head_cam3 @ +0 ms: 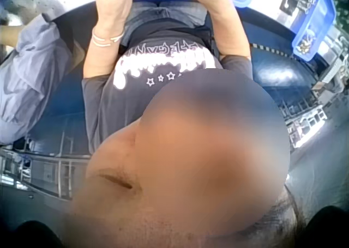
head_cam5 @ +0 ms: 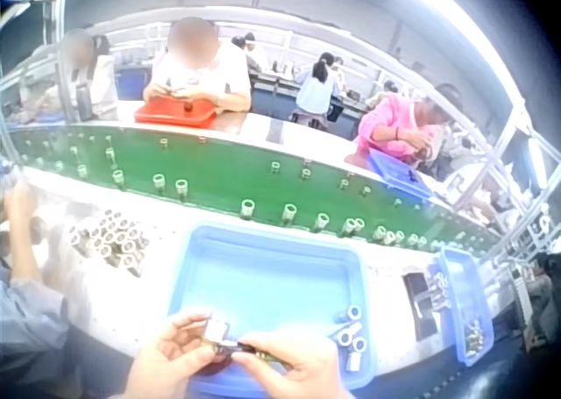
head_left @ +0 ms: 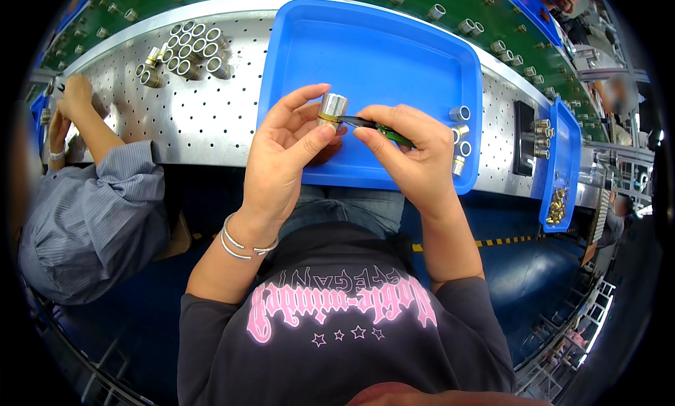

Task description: The person uses tweezers to pick up small brass components from a blue tray and inserts them into the center of small cylindrical metal parts. The person holds the metal part in their left hand and uses the tweezers in their right hand to place the brass piece inside, repeating this process for multiple units.

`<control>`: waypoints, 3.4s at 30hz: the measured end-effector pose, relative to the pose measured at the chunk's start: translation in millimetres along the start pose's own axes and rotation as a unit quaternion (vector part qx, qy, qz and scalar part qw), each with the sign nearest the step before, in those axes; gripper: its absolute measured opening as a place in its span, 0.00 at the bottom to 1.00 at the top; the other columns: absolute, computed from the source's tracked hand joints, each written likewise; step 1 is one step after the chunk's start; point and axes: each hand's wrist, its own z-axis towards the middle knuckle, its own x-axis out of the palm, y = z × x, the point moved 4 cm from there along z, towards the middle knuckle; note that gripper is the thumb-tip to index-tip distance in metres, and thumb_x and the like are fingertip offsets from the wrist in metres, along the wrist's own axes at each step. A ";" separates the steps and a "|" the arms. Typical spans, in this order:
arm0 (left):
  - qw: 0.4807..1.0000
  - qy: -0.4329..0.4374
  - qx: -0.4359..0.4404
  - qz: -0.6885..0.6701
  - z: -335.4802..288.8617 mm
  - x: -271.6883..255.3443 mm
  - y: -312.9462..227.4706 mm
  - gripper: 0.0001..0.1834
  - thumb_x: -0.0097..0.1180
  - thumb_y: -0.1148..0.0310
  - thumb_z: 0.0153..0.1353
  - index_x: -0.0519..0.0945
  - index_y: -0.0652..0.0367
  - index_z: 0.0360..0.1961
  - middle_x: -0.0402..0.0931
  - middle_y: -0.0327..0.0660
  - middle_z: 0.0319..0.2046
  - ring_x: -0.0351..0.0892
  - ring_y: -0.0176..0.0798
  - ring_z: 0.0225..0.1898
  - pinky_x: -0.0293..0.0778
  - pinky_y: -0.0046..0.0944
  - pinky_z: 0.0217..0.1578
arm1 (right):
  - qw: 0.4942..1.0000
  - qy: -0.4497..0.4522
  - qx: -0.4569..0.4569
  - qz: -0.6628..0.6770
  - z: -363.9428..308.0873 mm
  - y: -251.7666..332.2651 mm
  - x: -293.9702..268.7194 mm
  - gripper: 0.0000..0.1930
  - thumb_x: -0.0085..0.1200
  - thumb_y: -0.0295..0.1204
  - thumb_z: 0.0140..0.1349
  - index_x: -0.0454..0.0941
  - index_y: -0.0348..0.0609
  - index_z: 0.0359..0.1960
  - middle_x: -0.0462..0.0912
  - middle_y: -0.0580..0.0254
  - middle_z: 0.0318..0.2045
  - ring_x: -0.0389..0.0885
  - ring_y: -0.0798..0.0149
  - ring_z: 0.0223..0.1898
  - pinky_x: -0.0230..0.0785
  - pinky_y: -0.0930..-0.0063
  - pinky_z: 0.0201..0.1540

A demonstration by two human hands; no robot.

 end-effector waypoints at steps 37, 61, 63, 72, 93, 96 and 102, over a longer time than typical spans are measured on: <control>0.997 0.019 -0.044 -0.057 2.3 -4.9 4.6 0.23 0.49 0.73 0.63 0.63 0.62 0.59 0.73 0.45 0.46 0.75 0.34 0.45 0.74 0.31 0.47 | 0.997 -0.006 -0.044 0.057 6.6 -0.1 13.9 0.11 0.57 0.18 0.44 0.74 0.38 0.31 0.78 0.56 0.34 0.78 0.55 0.34 0.70 0.71 0.36; 0.994 0.017 -0.065 -0.083 3.1 -2.0 4.1 0.24 0.52 0.73 0.61 0.65 0.63 0.58 0.75 0.45 0.44 0.78 0.35 0.41 0.73 0.33 0.46 | 0.991 -0.012 -0.001 0.135 6.4 -7.4 13.2 0.11 0.55 0.15 0.44 0.72 0.39 0.31 0.79 0.61 0.36 0.67 0.73 0.22 0.61 0.80 0.24; 0.998 0.023 -0.047 -0.044 3.4 -0.5 4.0 0.25 0.53 0.76 0.59 0.65 0.63 0.59 0.75 0.45 0.44 0.78 0.35 0.41 0.73 0.31 0.45 | 0.993 -0.007 0.007 0.115 6.7 -3.0 10.5 0.11 0.56 0.15 0.44 0.72 0.39 0.31 0.79 0.60 0.36 0.72 0.70 0.24 0.65 0.79 0.26; 0.998 0.032 -0.013 0.050 2.2 0.5 3.2 0.24 0.51 0.78 0.60 0.66 0.65 0.59 0.75 0.46 0.45 0.78 0.33 0.40 0.74 0.30 0.44 | 0.997 -0.017 -0.036 0.063 5.2 2.7 10.4 0.13 0.56 0.15 0.41 0.73 0.39 0.31 0.79 0.57 0.35 0.79 0.57 0.35 0.72 0.71 0.36; 0.995 0.053 0.019 0.081 -1.4 4.8 1.9 0.22 0.48 0.75 0.62 0.67 0.67 0.58 0.77 0.44 0.42 0.79 0.31 0.40 0.73 0.29 0.44 | 0.991 0.004 0.021 0.135 0.0 -2.1 4.0 0.06 0.53 0.14 0.55 0.71 0.34 0.33 0.81 0.55 0.35 0.74 0.78 0.31 0.66 0.87 0.32; 0.994 0.059 0.021 0.084 -0.9 5.4 1.5 0.22 0.48 0.75 0.62 0.67 0.67 0.58 0.77 0.44 0.42 0.79 0.32 0.41 0.73 0.30 0.44 | 0.982 -0.035 0.039 0.182 -1.3 -8.1 6.1 0.09 0.57 0.16 0.50 0.75 0.35 0.34 0.81 0.63 0.31 0.73 0.78 0.26 0.66 0.85 0.29; 0.995 0.066 0.000 0.080 -0.8 5.5 0.0 0.22 0.48 0.76 0.62 0.67 0.67 0.58 0.75 0.49 0.47 0.78 0.37 0.43 0.74 0.33 0.47 | 0.975 -0.036 0.079 0.204 0.5 -8.5 5.8 0.07 0.57 0.18 0.52 0.76 0.35 0.34 0.80 0.65 0.27 0.71 0.80 0.23 0.63 0.86 0.25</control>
